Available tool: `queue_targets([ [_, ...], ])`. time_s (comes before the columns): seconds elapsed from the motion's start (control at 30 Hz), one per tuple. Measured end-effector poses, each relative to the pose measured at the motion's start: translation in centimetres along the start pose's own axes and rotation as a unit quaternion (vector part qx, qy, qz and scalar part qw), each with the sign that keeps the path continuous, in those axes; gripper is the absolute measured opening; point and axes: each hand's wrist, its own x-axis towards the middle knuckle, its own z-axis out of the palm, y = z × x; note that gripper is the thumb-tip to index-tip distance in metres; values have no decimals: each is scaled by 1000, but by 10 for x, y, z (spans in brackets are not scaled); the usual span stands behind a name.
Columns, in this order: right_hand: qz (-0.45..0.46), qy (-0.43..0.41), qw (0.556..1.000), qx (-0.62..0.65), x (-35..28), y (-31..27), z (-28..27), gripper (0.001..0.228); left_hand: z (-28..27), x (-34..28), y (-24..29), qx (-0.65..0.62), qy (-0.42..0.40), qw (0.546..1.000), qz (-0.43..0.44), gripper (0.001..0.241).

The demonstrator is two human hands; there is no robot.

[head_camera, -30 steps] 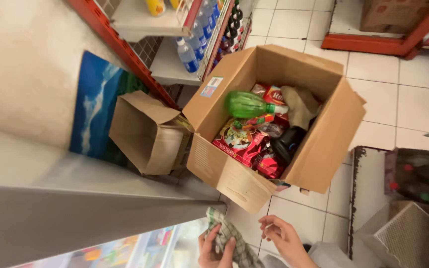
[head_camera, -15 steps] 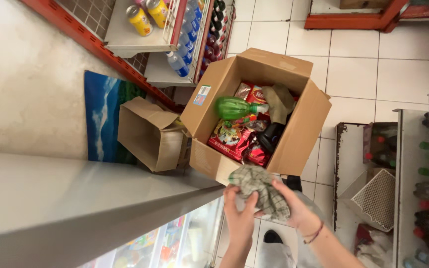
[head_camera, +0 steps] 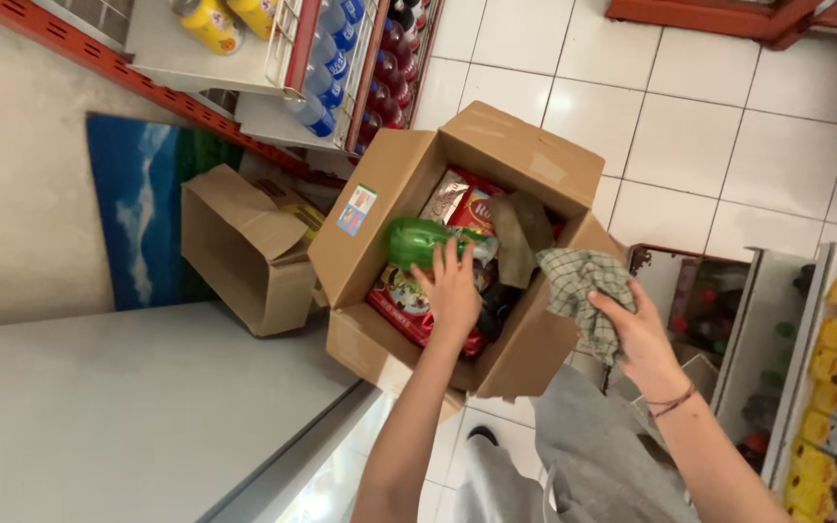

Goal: The person wipes the glass door of a commercial refrigerator with a cloth, then picks up snack packages from a cardboard box and places them on a shelf. The person also uses a barcode scanner on the packages.

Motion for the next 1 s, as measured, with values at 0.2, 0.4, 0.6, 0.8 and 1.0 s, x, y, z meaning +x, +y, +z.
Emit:
queue_targets([
  [0.2,-3,33,999,-27,41,-31,-1,49,55,59,-12,171,-103,978,56,45],
  [0.4,-19,2,998,-61,80,-18,19,51,22,49,-25,112,-62,991,35,38],
  [0.6,-36,-6,993,-116,148,26,70,66,-40,26,-49,-216,136,955,-153,40],
  [0.8,-126,-158,956,-214,203,48,105,95,-71,-4,-53,-439,209,822,-298,43],
  [1.0,-60,-198,934,-292,205,63,99,83,-95,-39,-44,-532,275,754,-268,36],
])
